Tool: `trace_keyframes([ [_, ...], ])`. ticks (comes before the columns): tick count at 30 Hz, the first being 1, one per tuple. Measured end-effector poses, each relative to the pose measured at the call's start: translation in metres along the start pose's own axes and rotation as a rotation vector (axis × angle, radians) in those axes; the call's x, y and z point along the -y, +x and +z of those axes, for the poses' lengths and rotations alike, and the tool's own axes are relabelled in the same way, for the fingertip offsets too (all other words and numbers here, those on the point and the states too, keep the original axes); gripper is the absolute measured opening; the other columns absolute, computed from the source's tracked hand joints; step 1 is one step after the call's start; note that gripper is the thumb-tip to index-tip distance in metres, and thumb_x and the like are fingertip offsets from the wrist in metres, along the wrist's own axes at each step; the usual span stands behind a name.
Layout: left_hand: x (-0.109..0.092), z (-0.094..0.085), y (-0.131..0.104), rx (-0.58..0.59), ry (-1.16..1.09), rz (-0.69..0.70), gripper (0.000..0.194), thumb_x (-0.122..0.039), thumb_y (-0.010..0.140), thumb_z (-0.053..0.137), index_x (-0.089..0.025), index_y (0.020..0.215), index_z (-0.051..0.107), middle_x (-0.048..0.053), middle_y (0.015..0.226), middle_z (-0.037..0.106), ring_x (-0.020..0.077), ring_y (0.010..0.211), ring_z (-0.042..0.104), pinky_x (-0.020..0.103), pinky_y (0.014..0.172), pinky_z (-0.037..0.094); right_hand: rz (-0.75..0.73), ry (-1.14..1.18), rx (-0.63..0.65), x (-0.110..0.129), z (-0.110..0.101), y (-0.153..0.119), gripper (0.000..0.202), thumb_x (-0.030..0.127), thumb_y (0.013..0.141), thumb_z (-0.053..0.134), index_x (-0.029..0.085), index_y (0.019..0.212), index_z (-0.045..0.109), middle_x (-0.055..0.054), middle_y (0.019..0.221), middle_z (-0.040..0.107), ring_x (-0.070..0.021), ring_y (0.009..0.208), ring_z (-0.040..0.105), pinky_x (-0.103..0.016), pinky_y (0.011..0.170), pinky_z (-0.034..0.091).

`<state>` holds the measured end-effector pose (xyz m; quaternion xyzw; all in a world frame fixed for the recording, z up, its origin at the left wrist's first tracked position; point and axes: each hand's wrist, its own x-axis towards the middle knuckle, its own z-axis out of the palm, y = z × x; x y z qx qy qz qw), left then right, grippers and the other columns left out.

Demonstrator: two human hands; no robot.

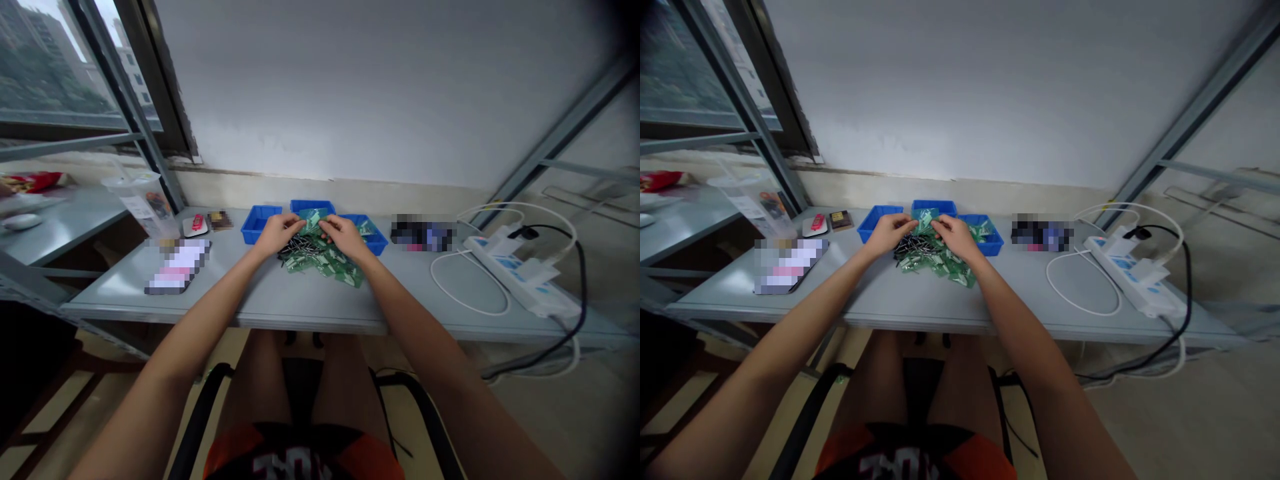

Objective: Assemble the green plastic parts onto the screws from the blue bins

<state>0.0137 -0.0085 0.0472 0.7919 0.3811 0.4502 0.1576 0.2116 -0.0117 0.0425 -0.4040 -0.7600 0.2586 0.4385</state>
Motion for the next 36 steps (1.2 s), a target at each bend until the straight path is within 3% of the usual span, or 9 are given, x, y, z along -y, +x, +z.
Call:
trace_keyframes([
  [3, 0.001, 0.001, 0.001, -0.013, -0.029, -0.019, 0.028, -0.036, 0.083, 0.053, -0.015, 0.065, 0.055, -0.001, 0.062, 0.053, 0.0105, 0.060, 0.046, 0.024, 0.060, 0.038, 0.026, 0.029, 0.010, -0.003, 0.001, 0.001, 0.028, 0.045, 0.082, 0.049, 0.020, 0.071, 0.048, 0.002, 0.063, 0.052, -0.0127, 0.059, 0.054, -0.025, 0.052, 0.042],
  [5, 0.000, 0.002, 0.001, 0.014, -0.102, -0.067, 0.026, -0.035, 0.083, 0.053, -0.014, 0.068, 0.056, -0.001, 0.060, 0.053, 0.0106, 0.058, 0.048, 0.025, 0.059, 0.040, 0.041, 0.071, -0.030, -0.003, 0.001, 0.001, 0.023, 0.043, 0.081, 0.052, 0.021, 0.088, 0.050, 0.002, 0.068, 0.053, -0.0140, 0.063, 0.056, -0.025, 0.052, 0.043],
  [8, 0.000, 0.004, 0.002, 0.021, -0.255, -0.145, 0.019, -0.031, 0.081, 0.057, -0.014, 0.090, 0.057, -0.003, 0.058, 0.052, 0.0102, 0.054, 0.050, 0.024, 0.056, 0.042, 0.044, 0.098, -0.089, 0.000, 0.002, 0.000, 0.040, 0.038, 0.080, 0.056, 0.026, 0.115, 0.039, 0.002, 0.073, 0.055, -0.0153, 0.065, 0.058, -0.026, 0.052, 0.045],
  [13, 0.000, 0.005, 0.001, -0.017, -0.308, -0.125, 0.043, -0.025, 0.080, 0.059, -0.018, 0.119, 0.045, -0.004, 0.058, 0.053, 0.0100, 0.052, 0.049, 0.024, 0.055, 0.044, -0.005, 0.041, -0.084, 0.006, 0.003, -0.004, 0.045, 0.032, 0.085, 0.050, 0.028, 0.126, 0.031, 0.003, 0.065, 0.052, -0.0157, 0.059, 0.057, -0.030, 0.054, 0.046],
  [16, 0.000, 0.003, 0.001, -0.010, -0.222, -0.093, 0.034, -0.024, 0.082, 0.055, -0.017, 0.115, 0.053, -0.001, 0.061, 0.057, 0.0108, 0.055, 0.052, 0.025, 0.057, 0.044, 0.008, 0.043, -0.036, 0.006, 0.001, -0.004, 0.029, 0.033, 0.086, 0.048, 0.028, 0.115, 0.045, 0.003, 0.063, 0.052, -0.0149, 0.058, 0.057, -0.029, 0.053, 0.045],
  [20, 0.000, 0.001, 0.001, -0.006, -0.140, -0.042, 0.025, -0.013, 0.079, 0.046, -0.014, 0.095, 0.066, 0.005, 0.084, 0.067, 0.0133, 0.074, 0.059, 0.027, 0.068, 0.047, 0.022, 0.130, -0.040, 0.002, -0.003, -0.001, 0.018, 0.032, 0.086, 0.043, 0.023, 0.092, 0.058, -0.001, 0.070, 0.059, -0.0160, 0.064, 0.059, -0.028, 0.052, 0.044],
  [24, 0.004, 0.001, 0.001, -0.028, -0.082, -0.005, 0.024, -0.016, 0.079, 0.052, -0.016, 0.098, 0.067, 0.006, 0.091, 0.068, 0.0139, 0.079, 0.060, 0.027, 0.071, 0.047, 0.012, 0.180, -0.041, -0.002, -0.005, 0.002, 0.023, 0.025, 0.082, 0.042, 0.023, 0.096, 0.060, -0.004, 0.085, 0.064, -0.0180, 0.078, 0.061, -0.028, 0.055, 0.047],
  [29, 0.003, 0.000, 0.002, -0.080, 0.016, 0.075, 0.018, -0.028, 0.082, 0.057, -0.018, 0.091, 0.068, 0.006, 0.093, 0.065, 0.0138, 0.081, 0.057, 0.026, 0.068, 0.046, 0.028, 0.108, -0.089, -0.008, -0.002, 0.003, 0.025, 0.032, 0.082, 0.049, 0.022, 0.101, 0.060, -0.004, 0.084, 0.064, -0.0159, 0.072, 0.058, -0.028, 0.057, 0.047],
  [36, 0.001, 0.001, 0.000, -0.041, -0.044, 0.007, 0.020, -0.032, 0.082, 0.056, -0.015, 0.085, 0.066, 0.003, 0.078, 0.065, 0.0122, 0.069, 0.055, 0.026, 0.065, 0.044, -0.112, -0.112, -0.184, -0.003, -0.005, 0.003, 0.020, 0.036, 0.083, 0.050, 0.020, 0.073, 0.056, -0.003, 0.079, 0.056, -0.0160, 0.078, 0.054, -0.031, 0.073, 0.045],
])
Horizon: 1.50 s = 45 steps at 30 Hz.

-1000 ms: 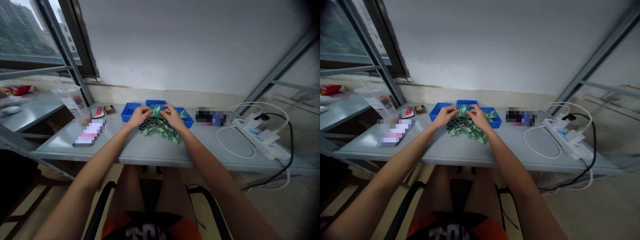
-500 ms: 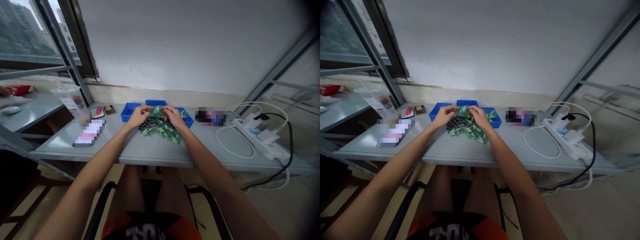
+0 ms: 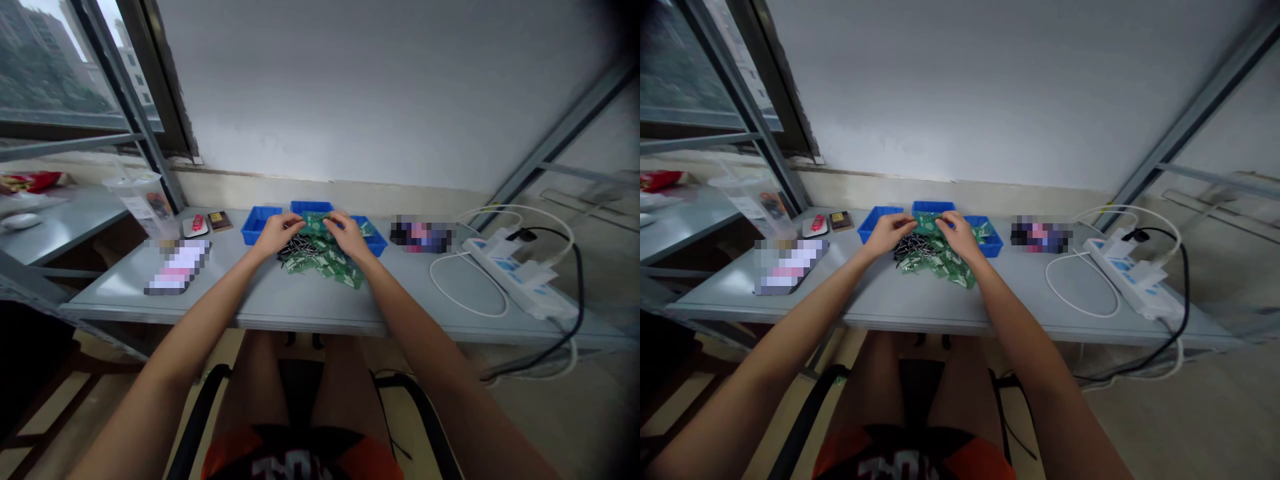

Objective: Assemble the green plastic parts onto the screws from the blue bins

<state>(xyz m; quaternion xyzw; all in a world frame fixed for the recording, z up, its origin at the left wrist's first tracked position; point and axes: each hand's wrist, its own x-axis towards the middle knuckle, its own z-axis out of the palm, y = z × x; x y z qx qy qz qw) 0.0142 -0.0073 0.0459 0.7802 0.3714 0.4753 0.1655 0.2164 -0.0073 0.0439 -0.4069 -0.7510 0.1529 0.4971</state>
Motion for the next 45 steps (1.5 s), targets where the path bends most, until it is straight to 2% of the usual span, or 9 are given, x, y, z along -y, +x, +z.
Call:
trace_keyframes([
  [6, 0.003, 0.002, 0.000, 0.025, -0.060, -0.065, 0.025, -0.035, 0.080, 0.057, -0.013, 0.089, 0.064, 0.003, 0.070, 0.062, 0.0118, 0.061, 0.053, 0.025, 0.060, 0.042, 0.159, 0.147, 0.084, 0.005, 0.002, -0.001, 0.021, 0.041, 0.080, 0.051, 0.021, 0.079, 0.054, 0.001, 0.069, 0.054, -0.0141, 0.063, 0.053, -0.028, 0.057, 0.044],
  [10, 0.004, 0.000, -0.001, 0.099, 0.061, 0.000, 0.029, -0.032, 0.082, 0.055, -0.014, 0.104, 0.062, 0.003, 0.073, 0.063, 0.0122, 0.063, 0.053, 0.025, 0.062, 0.041, 0.100, 0.028, -0.127, -0.003, -0.008, 0.004, 0.018, 0.037, 0.080, 0.052, 0.021, 0.087, 0.058, -0.002, 0.079, 0.061, -0.0169, 0.072, 0.056, -0.032, 0.067, 0.045],
  [13, 0.003, 0.000, -0.004, 0.265, 0.231, 0.069, 0.023, -0.027, 0.083, 0.052, -0.017, 0.098, 0.065, 0.003, 0.072, 0.064, 0.0126, 0.061, 0.053, 0.025, 0.060, 0.039, 0.041, -0.208, -0.316, -0.017, -0.027, 0.007, 0.016, 0.029, 0.081, 0.049, 0.019, 0.087, 0.060, -0.007, 0.086, 0.063, -0.0196, 0.078, 0.056, -0.037, 0.079, 0.043],
  [16, 0.003, 0.001, -0.005, 0.367, 0.286, 0.090, 0.021, -0.024, 0.082, 0.051, -0.018, 0.093, 0.067, 0.003, 0.073, 0.065, 0.0128, 0.060, 0.054, 0.025, 0.058, 0.037, 0.068, -0.422, -0.363, -0.033, -0.043, 0.007, 0.017, 0.023, 0.080, 0.048, 0.017, 0.088, 0.061, -0.011, 0.089, 0.062, -0.0238, 0.084, 0.055, -0.041, 0.084, 0.040],
  [22, 0.009, 0.002, -0.006, 0.444, 0.245, 0.062, 0.022, -0.022, 0.081, 0.050, -0.019, 0.094, 0.067, 0.005, 0.082, 0.069, 0.0152, 0.068, 0.060, 0.026, 0.061, 0.040, 0.026, -0.530, -0.212, -0.035, -0.034, 0.004, 0.022, 0.018, 0.079, 0.050, 0.016, 0.097, 0.062, -0.012, 0.095, 0.061, -0.0262, 0.093, 0.053, -0.041, 0.087, 0.040],
  [27, 0.008, 0.001, -0.007, 0.460, 0.271, 0.061, 0.026, -0.023, 0.082, 0.049, -0.018, 0.100, 0.066, 0.006, 0.086, 0.069, 0.0159, 0.073, 0.061, 0.026, 0.065, 0.043, -0.123, -0.556, 0.081, -0.017, -0.008, -0.002, 0.021, 0.022, 0.083, 0.051, 0.018, 0.101, 0.062, -0.010, 0.098, 0.061, -0.0244, 0.097, 0.052, -0.037, 0.087, 0.040],
  [33, 0.001, -0.001, -0.006, 0.487, 0.315, 0.045, 0.027, -0.026, 0.083, 0.047, -0.016, 0.101, 0.066, 0.006, 0.088, 0.069, 0.0163, 0.077, 0.062, 0.026, 0.068, 0.043, -0.123, -0.707, 0.384, -0.018, -0.003, -0.009, 0.025, 0.026, 0.084, 0.053, 0.017, 0.105, 0.064, -0.010, 0.101, 0.063, -0.0239, 0.097, 0.054, -0.035, 0.085, 0.041],
  [39, 0.005, 0.000, -0.006, 0.478, 0.285, 0.039, 0.027, -0.026, 0.083, 0.048, -0.016, 0.100, 0.066, 0.006, 0.086, 0.069, 0.0154, 0.074, 0.061, 0.026, 0.066, 0.043, -0.075, -0.814, 0.405, -0.016, -0.003, -0.009, 0.031, 0.030, 0.082, 0.057, 0.017, 0.109, 0.062, -0.012, 0.104, 0.063, -0.0257, 0.098, 0.056, -0.035, 0.082, 0.043],
  [45, 0.005, 0.000, -0.006, 0.464, 0.278, 0.038, 0.027, -0.026, 0.083, 0.048, -0.016, 0.100, 0.066, 0.006, 0.086, 0.069, 0.0150, 0.073, 0.060, 0.025, 0.065, 0.042, 0.008, -0.864, 0.371, -0.012, -0.001, -0.011, 0.029, 0.017, 0.082, 0.050, 0.016, 0.110, 0.059, -0.012, 0.103, 0.064, -0.0251, 0.095, 0.058, -0.033, 0.076, 0.043],
])
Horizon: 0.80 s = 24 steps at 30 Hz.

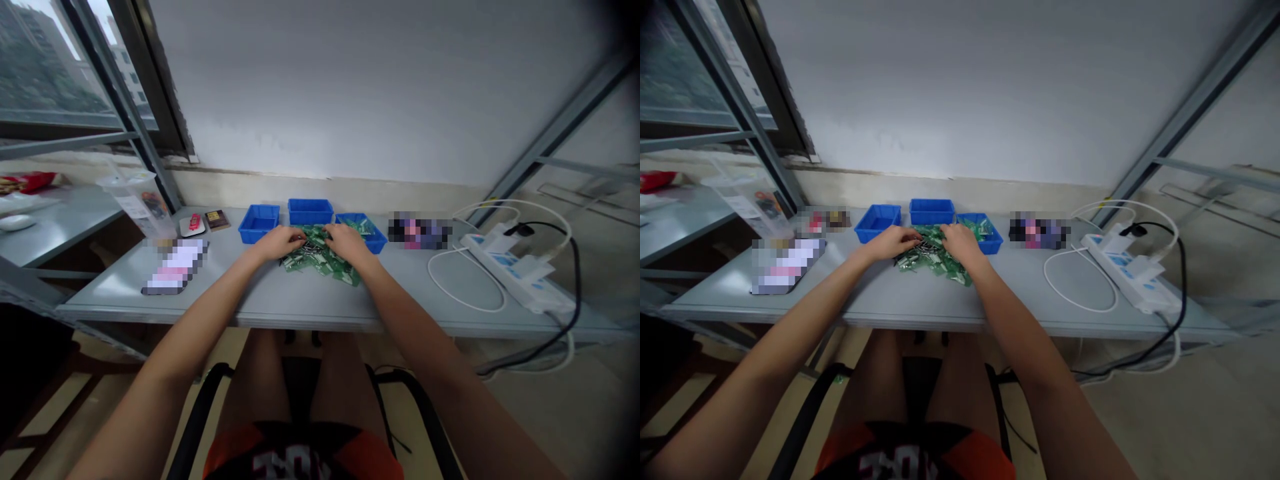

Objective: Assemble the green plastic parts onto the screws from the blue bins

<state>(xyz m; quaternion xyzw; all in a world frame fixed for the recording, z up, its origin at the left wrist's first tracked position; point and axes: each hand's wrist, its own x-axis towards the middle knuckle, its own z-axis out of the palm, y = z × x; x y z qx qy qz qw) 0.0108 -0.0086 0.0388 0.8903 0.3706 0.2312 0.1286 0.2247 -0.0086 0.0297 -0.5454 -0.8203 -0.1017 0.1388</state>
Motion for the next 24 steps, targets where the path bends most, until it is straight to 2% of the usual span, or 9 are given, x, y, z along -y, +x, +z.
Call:
trace_keyframes([
  [3, 0.001, 0.000, 0.000, -0.009, -0.008, 0.016, 0.026, -0.025, 0.083, 0.048, -0.016, 0.099, 0.066, 0.006, 0.085, 0.069, 0.0150, 0.072, 0.060, 0.025, 0.064, 0.041, 0.024, 0.084, -0.075, -0.002, -0.001, 0.001, 0.027, 0.015, 0.085, 0.044, 0.017, 0.106, 0.060, -0.011, 0.101, 0.066, -0.0236, 0.093, 0.059, -0.033, 0.078, 0.043],
  [6, 0.002, 0.001, 0.000, -0.037, 0.019, 0.011, 0.026, -0.026, 0.083, 0.048, -0.016, 0.100, 0.065, 0.006, 0.080, 0.067, 0.0151, 0.068, 0.058, 0.026, 0.062, 0.040, 0.043, 0.285, -0.229, -0.003, -0.005, 0.004, 0.024, 0.016, 0.084, 0.045, 0.018, 0.100, 0.062, -0.009, 0.096, 0.067, -0.0221, 0.089, 0.061, -0.034, 0.079, 0.044],
  [11, 0.005, 0.002, 0.001, -0.201, -0.015, -0.033, 0.049, -0.030, 0.083, 0.052, -0.015, 0.129, 0.043, 0.008, 0.091, 0.065, 0.0160, 0.072, 0.059, 0.027, 0.065, 0.043, 0.095, 0.829, -0.428, -0.001, -0.012, 0.010, 0.014, 0.025, 0.080, 0.052, 0.022, 0.090, 0.063, -0.003, 0.088, 0.067, -0.0178, 0.081, 0.062, -0.033, 0.076, 0.048],
  [14, 0.003, 0.000, 0.002, -0.234, -0.023, -0.028, 0.049, -0.031, 0.082, 0.053, -0.015, 0.128, 0.044, 0.009, 0.098, 0.064, 0.0164, 0.075, 0.059, 0.028, 0.069, 0.044, 0.087, 1.059, -0.394, 0.002, -0.010, 0.012, 0.015, 0.030, 0.078, 0.057, 0.023, 0.090, 0.061, -0.002, 0.084, 0.065, -0.0175, 0.078, 0.061, -0.033, 0.071, 0.050],
  [17, 0.002, -0.001, 0.002, -0.205, -0.020, 0.003, 0.031, -0.024, 0.081, 0.052, -0.015, 0.110, 0.057, 0.007, 0.091, 0.065, 0.0160, 0.075, 0.058, 0.028, 0.070, 0.044, 0.067, 1.199, -0.309, 0.004, -0.007, 0.013, 0.019, 0.034, 0.075, 0.060, 0.022, 0.090, 0.061, -0.002, 0.082, 0.063, -0.0169, 0.075, 0.061, -0.032, 0.065, 0.051],
  [20, 0.000, -0.001, 0.003, -0.184, -0.073, 0.022, 0.022, -0.018, 0.080, 0.048, -0.014, 0.096, 0.062, 0.004, 0.083, 0.065, 0.0150, 0.072, 0.057, 0.027, 0.070, 0.044, 0.071, 1.252, -0.266, 0.006, -0.005, 0.013, 0.021, 0.035, 0.073, 0.063, 0.022, 0.089, 0.060, -0.002, 0.080, 0.062, -0.0165, 0.074, 0.060, -0.032, 0.063, 0.052],
  [24, -0.004, -0.002, 0.004, -0.219, -0.281, 0.028, 0.024, -0.017, 0.080, 0.047, -0.013, 0.098, 0.062, 0.006, 0.090, 0.066, 0.0144, 0.078, 0.058, 0.028, 0.074, 0.044, 0.121, 1.259, -0.279, 0.006, -0.004, 0.013, 0.021, 0.035, 0.073, 0.062, 0.021, 0.089, 0.060, -0.002, 0.081, 0.060, -0.0165, 0.074, 0.059, -0.033, 0.062, 0.053],
])
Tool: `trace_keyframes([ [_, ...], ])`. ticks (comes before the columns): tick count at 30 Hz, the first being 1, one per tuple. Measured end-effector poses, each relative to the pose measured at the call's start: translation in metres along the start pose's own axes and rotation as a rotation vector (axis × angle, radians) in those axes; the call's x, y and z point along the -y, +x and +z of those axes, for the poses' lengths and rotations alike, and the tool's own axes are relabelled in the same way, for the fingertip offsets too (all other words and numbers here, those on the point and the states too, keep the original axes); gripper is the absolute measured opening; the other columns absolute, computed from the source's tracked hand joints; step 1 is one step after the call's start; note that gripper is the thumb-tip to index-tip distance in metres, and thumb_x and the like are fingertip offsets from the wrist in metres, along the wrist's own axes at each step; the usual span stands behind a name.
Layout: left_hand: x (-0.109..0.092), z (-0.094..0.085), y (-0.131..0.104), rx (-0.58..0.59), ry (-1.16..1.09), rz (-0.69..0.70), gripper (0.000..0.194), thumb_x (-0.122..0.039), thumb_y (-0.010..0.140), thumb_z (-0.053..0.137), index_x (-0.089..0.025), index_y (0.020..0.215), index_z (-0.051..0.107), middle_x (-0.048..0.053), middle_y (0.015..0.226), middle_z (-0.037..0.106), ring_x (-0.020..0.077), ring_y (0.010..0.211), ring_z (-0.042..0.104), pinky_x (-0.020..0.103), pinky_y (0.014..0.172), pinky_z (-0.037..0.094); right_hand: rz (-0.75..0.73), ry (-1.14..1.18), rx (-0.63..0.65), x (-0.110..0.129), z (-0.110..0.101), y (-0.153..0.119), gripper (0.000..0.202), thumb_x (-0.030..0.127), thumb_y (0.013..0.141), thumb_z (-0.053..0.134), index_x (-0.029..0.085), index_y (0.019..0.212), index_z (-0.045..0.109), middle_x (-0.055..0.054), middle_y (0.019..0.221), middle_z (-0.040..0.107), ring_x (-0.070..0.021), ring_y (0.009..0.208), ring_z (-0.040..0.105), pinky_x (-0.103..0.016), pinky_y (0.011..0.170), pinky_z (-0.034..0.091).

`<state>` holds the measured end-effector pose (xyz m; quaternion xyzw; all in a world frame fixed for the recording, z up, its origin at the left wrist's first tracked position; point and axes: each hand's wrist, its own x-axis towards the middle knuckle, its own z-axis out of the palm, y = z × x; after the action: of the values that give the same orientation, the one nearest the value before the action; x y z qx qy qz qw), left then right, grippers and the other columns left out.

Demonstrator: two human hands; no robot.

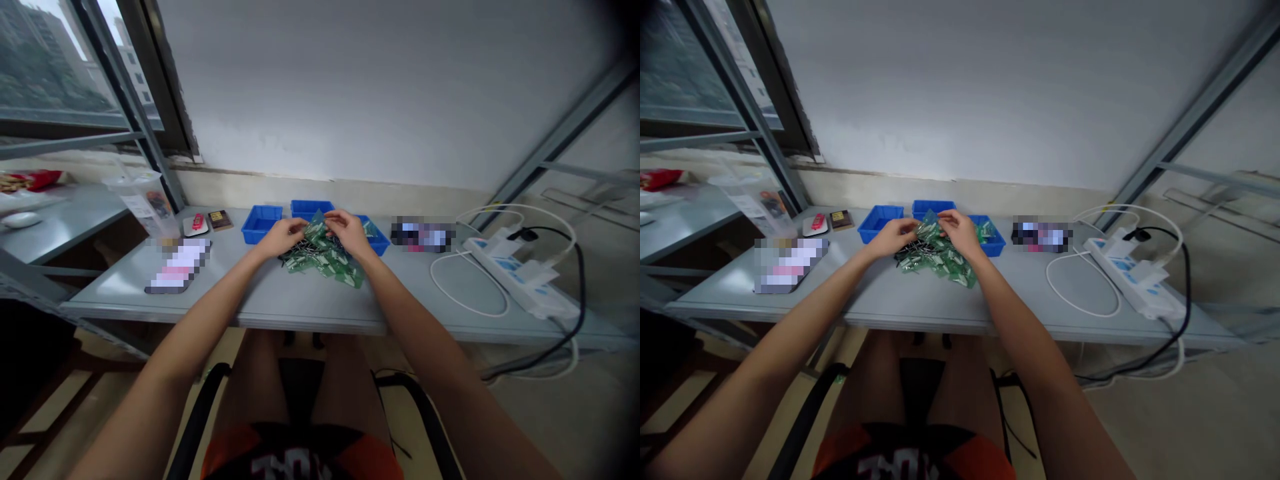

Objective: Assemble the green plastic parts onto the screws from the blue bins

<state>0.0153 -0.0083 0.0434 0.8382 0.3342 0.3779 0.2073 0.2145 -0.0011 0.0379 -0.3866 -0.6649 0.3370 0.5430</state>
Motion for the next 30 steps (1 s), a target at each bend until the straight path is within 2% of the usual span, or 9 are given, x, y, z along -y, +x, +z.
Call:
trace_keyframes([
  [5, -0.008, -0.001, 0.000, -0.012, -0.197, -0.081, 0.030, -0.019, 0.078, 0.053, -0.010, 0.106, 0.058, 0.006, 0.083, 0.064, 0.0138, 0.074, 0.059, 0.028, 0.070, 0.046, 0.032, -0.013, -0.063, -0.001, -0.003, 0.001, 0.019, 0.034, 0.075, 0.059, 0.021, 0.089, 0.060, -0.001, 0.077, 0.058, -0.0146, 0.071, 0.057, -0.032, 0.064, 0.054],
  [9, -0.007, -0.001, 0.000, -0.051, -0.178, -0.136, 0.031, -0.032, 0.080, 0.057, -0.012, 0.103, 0.059, 0.004, 0.072, 0.062, 0.0137, 0.065, 0.058, 0.027, 0.062, 0.045, 0.016, -0.046, -0.015, 0.004, -0.003, 0.000, 0.021, 0.034, 0.076, 0.059, 0.021, 0.091, 0.060, -0.002, 0.079, 0.059, -0.0148, 0.072, 0.057, -0.029, 0.060, 0.052],
  [13, -0.003, 0.000, 0.000, -0.021, -0.185, -0.198, 0.034, -0.033, 0.080, 0.059, -0.013, 0.107, 0.056, -0.001, 0.058, 0.057, 0.0141, 0.058, 0.058, 0.026, 0.057, 0.044, 0.012, -0.072, 0.057, 0.009, -0.001, -0.003, 0.026, 0.037, 0.076, 0.059, 0.021, 0.097, 0.059, -0.002, 0.083, 0.061, -0.0153, 0.076, 0.057, -0.029, 0.061, 0.050],
  [17, -0.004, 0.000, 0.000, -0.037, -0.231, -0.215, 0.034, -0.030, 0.080, 0.059, -0.014, 0.110, 0.053, -0.001, 0.056, 0.058, 0.0143, 0.057, 0.059, 0.026, 0.056, 0.045, 0.034, -0.052, 0.133, 0.010, -0.001, -0.006, 0.033, 0.039, 0.077, 0.059, 0.023, 0.106, 0.057, -0.002, 0.086, 0.061, -0.0160, 0.080, 0.058, -0.030, 0.065, 0.051],
  [22, -0.002, 0.000, 0.000, -0.091, -0.263, -0.214, 0.033, -0.029, 0.080, 0.059, -0.017, 0.109, 0.051, -0.002, 0.055, 0.058, 0.0137, 0.054, 0.059, 0.025, 0.053, 0.043, 0.018, 0.016, 0.174, 0.007, -0.003, -0.005, 0.035, 0.037, 0.076, 0.061, 0.023, 0.108, 0.057, -0.002, 0.089, 0.061, -0.0159, 0.084, 0.058, -0.029, 0.066, 0.051],
  [30, 0.003, 0.000, 0.001, -0.046, -0.293, -0.226, 0.026, -0.032, 0.080, 0.059, -0.017, 0.098, 0.048, -0.003, 0.052, 0.057, 0.0134, 0.052, 0.059, 0.023, 0.051, 0.042, 0.024, -0.030, 0.204, 0.008, -0.002, -0.006, 0.037, 0.034, 0.079, 0.058, 0.023, 0.114, 0.056, -0.002, 0.085, 0.060, -0.0154, 0.081, 0.058, -0.029, 0.066, 0.051],
])
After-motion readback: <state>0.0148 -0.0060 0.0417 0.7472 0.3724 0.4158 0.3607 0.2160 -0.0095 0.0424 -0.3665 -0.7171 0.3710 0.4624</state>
